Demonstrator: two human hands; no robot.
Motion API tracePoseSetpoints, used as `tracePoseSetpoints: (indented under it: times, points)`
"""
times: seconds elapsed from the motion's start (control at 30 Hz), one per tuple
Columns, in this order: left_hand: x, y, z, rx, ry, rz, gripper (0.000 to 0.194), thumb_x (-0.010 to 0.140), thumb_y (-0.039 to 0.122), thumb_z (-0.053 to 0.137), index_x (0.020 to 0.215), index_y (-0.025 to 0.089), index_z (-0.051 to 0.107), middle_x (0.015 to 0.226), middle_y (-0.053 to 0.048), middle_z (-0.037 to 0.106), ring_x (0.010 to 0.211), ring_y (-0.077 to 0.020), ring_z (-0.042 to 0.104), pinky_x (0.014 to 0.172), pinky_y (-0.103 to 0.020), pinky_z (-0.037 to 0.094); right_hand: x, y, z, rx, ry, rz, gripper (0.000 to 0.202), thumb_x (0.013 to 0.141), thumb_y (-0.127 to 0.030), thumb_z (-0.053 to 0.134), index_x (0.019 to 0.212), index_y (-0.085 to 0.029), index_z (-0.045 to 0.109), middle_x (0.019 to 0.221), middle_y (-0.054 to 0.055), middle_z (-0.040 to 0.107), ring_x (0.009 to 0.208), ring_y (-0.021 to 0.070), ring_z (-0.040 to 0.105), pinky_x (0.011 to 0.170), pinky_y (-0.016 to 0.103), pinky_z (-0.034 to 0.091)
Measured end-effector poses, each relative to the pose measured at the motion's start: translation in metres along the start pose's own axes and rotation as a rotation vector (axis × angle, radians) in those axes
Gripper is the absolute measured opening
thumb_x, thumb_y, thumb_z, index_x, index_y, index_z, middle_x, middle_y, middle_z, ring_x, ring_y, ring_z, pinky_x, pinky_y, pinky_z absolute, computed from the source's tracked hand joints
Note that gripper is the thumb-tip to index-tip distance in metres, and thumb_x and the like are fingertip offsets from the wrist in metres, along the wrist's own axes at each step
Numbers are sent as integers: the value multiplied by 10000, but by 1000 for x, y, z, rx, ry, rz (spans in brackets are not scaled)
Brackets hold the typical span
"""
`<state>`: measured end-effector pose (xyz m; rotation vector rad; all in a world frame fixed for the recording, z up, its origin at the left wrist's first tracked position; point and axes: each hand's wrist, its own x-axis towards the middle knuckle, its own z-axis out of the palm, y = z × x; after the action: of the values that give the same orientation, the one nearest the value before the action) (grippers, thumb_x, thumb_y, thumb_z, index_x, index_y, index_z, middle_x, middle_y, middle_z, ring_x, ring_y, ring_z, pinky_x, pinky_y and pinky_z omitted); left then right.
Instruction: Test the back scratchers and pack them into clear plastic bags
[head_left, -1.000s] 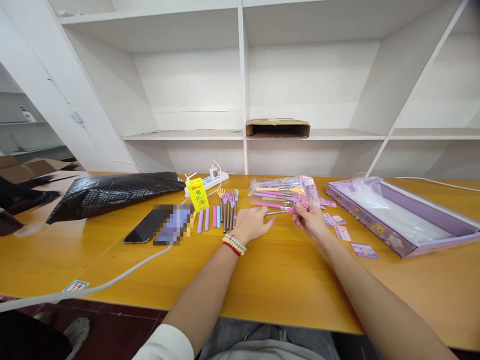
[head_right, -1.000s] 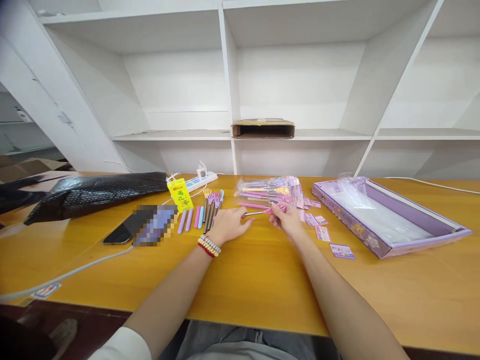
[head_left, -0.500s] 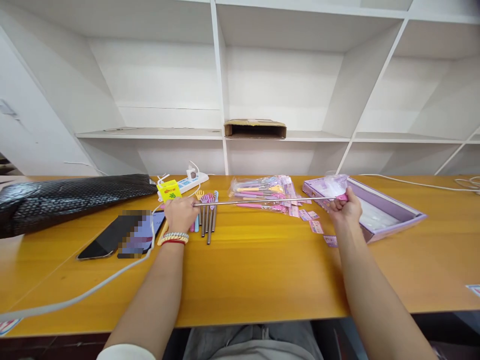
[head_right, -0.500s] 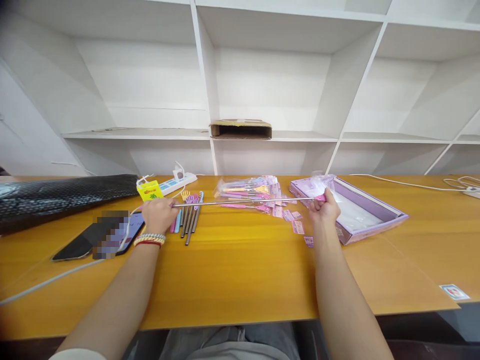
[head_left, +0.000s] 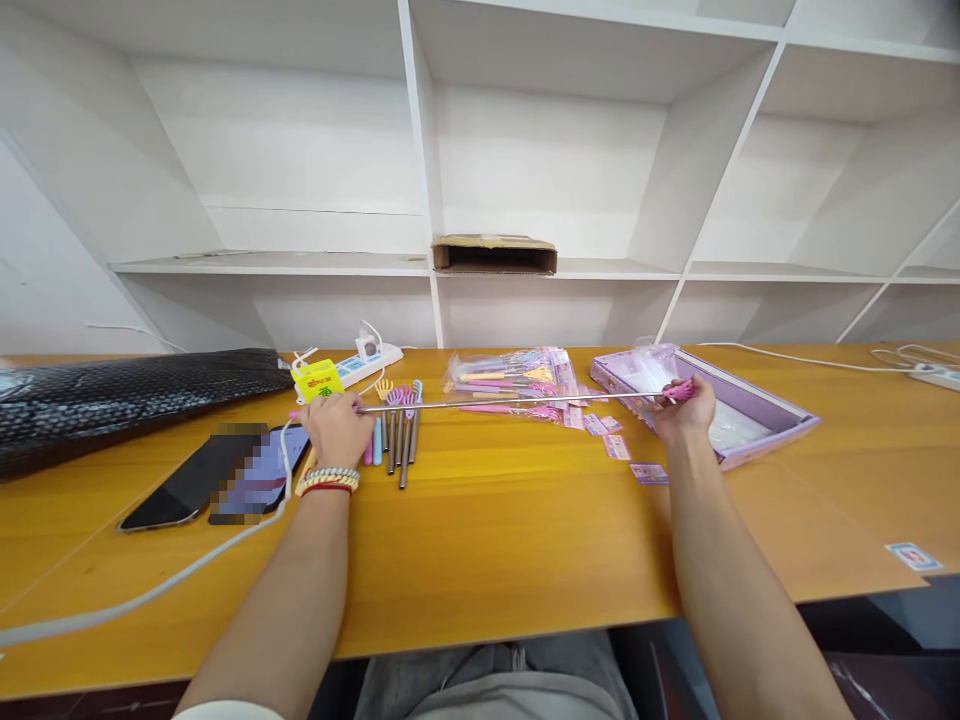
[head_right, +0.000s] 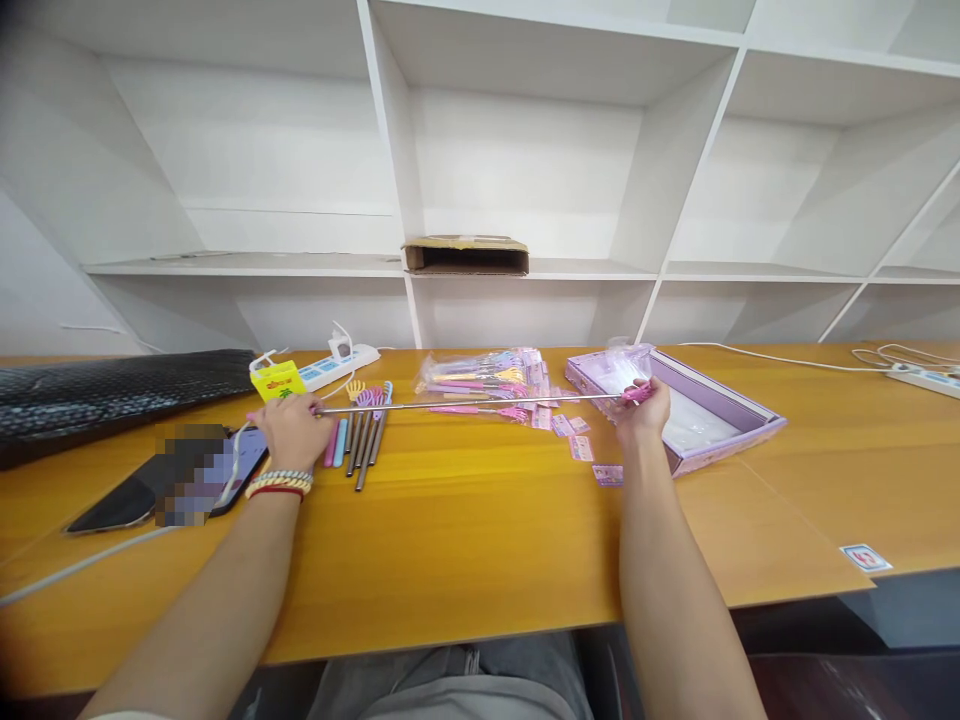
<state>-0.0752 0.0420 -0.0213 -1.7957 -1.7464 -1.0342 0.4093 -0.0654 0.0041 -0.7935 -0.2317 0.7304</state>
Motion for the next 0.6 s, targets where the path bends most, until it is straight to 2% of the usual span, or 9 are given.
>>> tracePoseSetpoints:
  times: [0.13, 0.27, 0.4, 0.5, 0.6]
  points:
    - [-1, 8, -5, 22, 103, -13, 47, 663, 222, 495, 644, 187, 520, 741, -94, 548, 868, -276, 443, 841, -414, 278, 2, 4, 2, -102, 171, -41, 122, 746, -305, 417, 706, -200, 370, 532, -68, 405, 390, 80, 410, 350, 195, 346]
    - [1, 13, -11, 43, 137, -53, 195, 741, 330, 480, 613, 186, 506, 726, -101, 541, 870, -281, 444, 841, -419, 279, 3, 7, 2, -145, 205, -70, 92, 714, -265, 449, 766, -195, 417, 674, -28, 518, 501, 109, 528, 424, 245, 440]
    - [2, 11, -11, 18, 76, -21, 88, 697, 186, 476, 611, 185, 496, 669, -74, 549, 818, -260, 475, 840, -422, 268, 3, 6, 1, -142, 238, -48, 91, 732, -241, 393, 805, -195, 423, 785, 16, 557, 607, 163, 602, 481, 318, 481]
    - [2, 11, -11, 12, 51, -1, 97, 659, 122, 458, 679, 180, 534, 700, -72, 580, 824, -255, 490, 837, -416, 268, 2, 3, -1, -3, 196, -26, 94, 738, -212, 347, 801, -196, 414, 855, 21, 559, 719, 176, 628, 597, 369, 510]
    - [2, 15, -14, 25, 20, 7, 151, 659, 129, 448, 741, 173, 568, 732, -77, 601, 839, -254, 506, 841, -400, 275, 1, 2, -5, 174, 49, -18, 111, 767, -260, 307, 734, -192, 389, 906, 22, 562, 843, 192, 624, 690, 392, 509]
